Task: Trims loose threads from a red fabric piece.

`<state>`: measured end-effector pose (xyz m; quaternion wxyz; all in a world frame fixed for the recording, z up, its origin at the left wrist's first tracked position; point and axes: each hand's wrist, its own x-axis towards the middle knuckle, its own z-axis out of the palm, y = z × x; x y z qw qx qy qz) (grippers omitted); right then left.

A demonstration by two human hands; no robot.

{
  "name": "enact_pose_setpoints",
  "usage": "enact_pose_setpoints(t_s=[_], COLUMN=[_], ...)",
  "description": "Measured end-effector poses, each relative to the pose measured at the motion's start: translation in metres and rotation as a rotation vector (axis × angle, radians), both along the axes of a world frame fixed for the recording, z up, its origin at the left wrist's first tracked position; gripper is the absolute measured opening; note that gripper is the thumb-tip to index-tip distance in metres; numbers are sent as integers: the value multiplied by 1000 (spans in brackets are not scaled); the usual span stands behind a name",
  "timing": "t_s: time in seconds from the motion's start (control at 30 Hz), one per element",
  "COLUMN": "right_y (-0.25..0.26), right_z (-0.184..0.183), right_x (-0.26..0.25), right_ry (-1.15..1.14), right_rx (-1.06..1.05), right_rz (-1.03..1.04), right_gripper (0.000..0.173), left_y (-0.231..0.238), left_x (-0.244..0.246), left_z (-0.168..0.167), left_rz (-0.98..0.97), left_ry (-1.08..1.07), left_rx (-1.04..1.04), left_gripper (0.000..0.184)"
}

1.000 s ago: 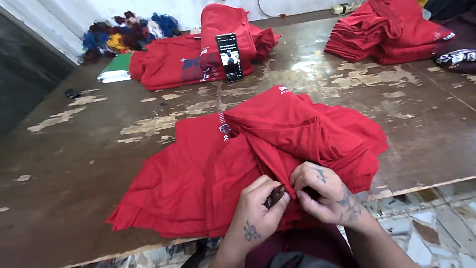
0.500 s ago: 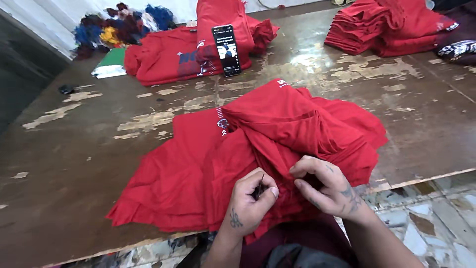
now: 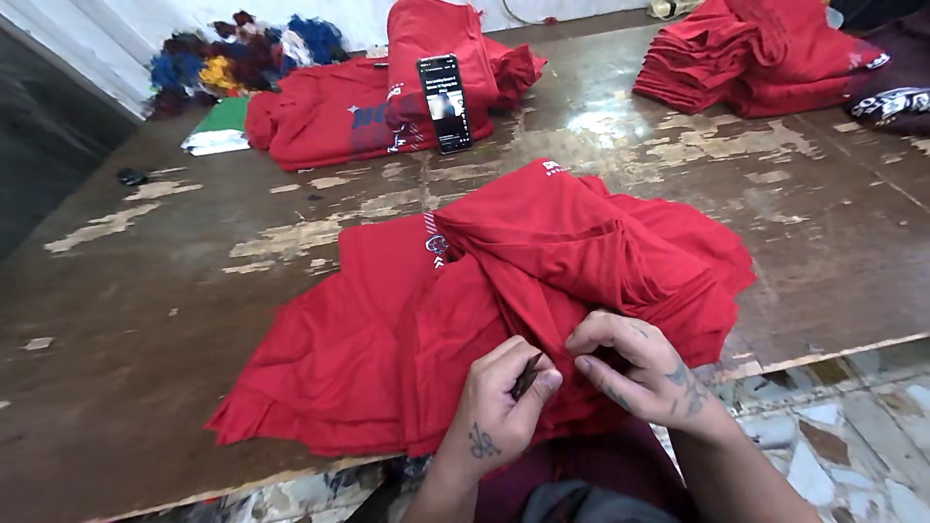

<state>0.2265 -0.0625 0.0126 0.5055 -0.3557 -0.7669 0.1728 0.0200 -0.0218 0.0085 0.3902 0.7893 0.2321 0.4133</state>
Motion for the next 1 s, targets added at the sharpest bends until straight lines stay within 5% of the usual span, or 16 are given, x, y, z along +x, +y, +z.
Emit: enact_pose_setpoints(t_s=[0.4,0.67,0.77,1.0], right_y=[-2,-20,-28,-30], right_z=[13,-1,6,2], right_x=[-4,-17,-21,-18], right_ry=[-295,-87,-14,8], right_rx=[36,189,158,218], right_rz=[-21,-144,-193,-194], right_gripper=[28,14,15,14], left_y=[-4,-12,-13,-7], left_x=[-4,-19,-23,-20], left_z=[10,28,33,28], left_rz=[-48,-68,84,99], left_ry=[-54,193,445,407], left_rx=[11,172,228,464], left_gripper=[27,19,39,30])
